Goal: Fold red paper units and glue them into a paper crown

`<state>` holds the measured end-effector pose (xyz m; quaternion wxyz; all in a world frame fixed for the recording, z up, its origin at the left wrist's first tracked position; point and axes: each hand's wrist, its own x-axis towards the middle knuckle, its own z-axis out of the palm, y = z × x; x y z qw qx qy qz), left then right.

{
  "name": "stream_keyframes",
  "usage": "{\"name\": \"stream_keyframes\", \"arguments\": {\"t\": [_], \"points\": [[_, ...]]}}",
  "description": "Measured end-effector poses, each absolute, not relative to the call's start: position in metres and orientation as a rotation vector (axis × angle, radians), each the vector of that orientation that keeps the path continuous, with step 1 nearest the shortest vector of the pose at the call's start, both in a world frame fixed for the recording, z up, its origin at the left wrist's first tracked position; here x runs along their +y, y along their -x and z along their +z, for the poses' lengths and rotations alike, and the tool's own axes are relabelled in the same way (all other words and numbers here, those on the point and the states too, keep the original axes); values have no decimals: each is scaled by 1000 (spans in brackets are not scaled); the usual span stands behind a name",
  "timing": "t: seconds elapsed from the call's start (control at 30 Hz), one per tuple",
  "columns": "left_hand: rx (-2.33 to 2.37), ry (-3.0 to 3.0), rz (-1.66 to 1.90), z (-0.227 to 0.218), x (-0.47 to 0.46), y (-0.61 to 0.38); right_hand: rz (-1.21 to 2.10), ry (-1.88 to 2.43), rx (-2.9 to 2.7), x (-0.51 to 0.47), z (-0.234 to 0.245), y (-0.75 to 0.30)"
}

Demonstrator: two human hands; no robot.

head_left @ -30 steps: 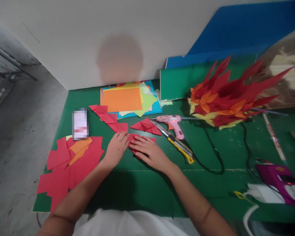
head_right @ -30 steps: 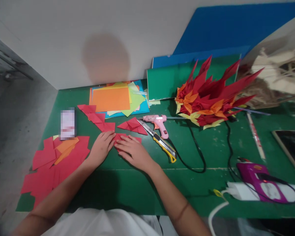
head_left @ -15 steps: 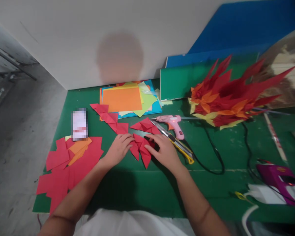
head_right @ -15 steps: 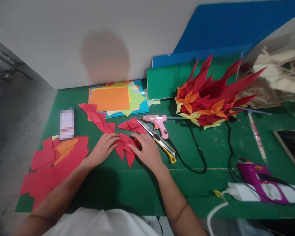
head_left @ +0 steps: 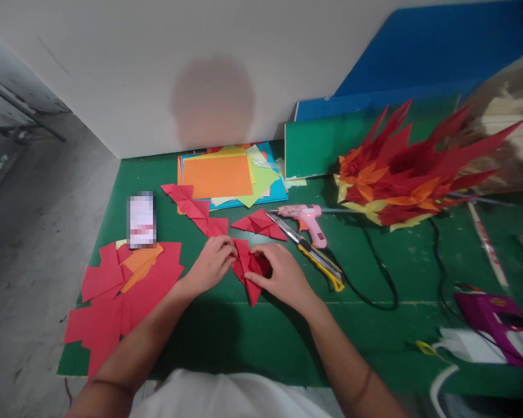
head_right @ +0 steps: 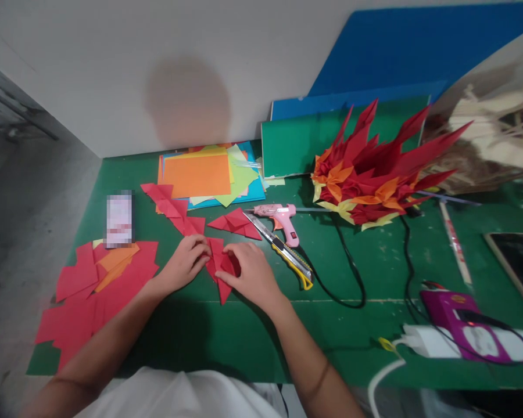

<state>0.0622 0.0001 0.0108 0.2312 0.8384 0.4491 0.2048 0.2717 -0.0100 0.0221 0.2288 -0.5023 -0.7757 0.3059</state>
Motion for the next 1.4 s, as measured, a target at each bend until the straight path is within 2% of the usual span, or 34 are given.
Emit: {"name": "stream_keyframes", "arguments": {"t": [0.3, 0.57, 1.07, 1.27, 1.4], "points": [[1335, -2331, 629, 9, 7, -57, 719, 1283, -2279, -6, 19, -277], [1278, -2302, 635, 12, 3, -53, 753, 1199, -2309, -8, 17, -270], [1278, -2289, 671, 5, 2, -51, 471, 931, -2490, -6, 8, -274], [1279, -2277, 661, 6, 2, -50, 535, 989, -2396, -6, 10, -273], [1296, -2298, 656, 5, 1, -50, 575, 1234, -2212, -5, 11, -273]]}}
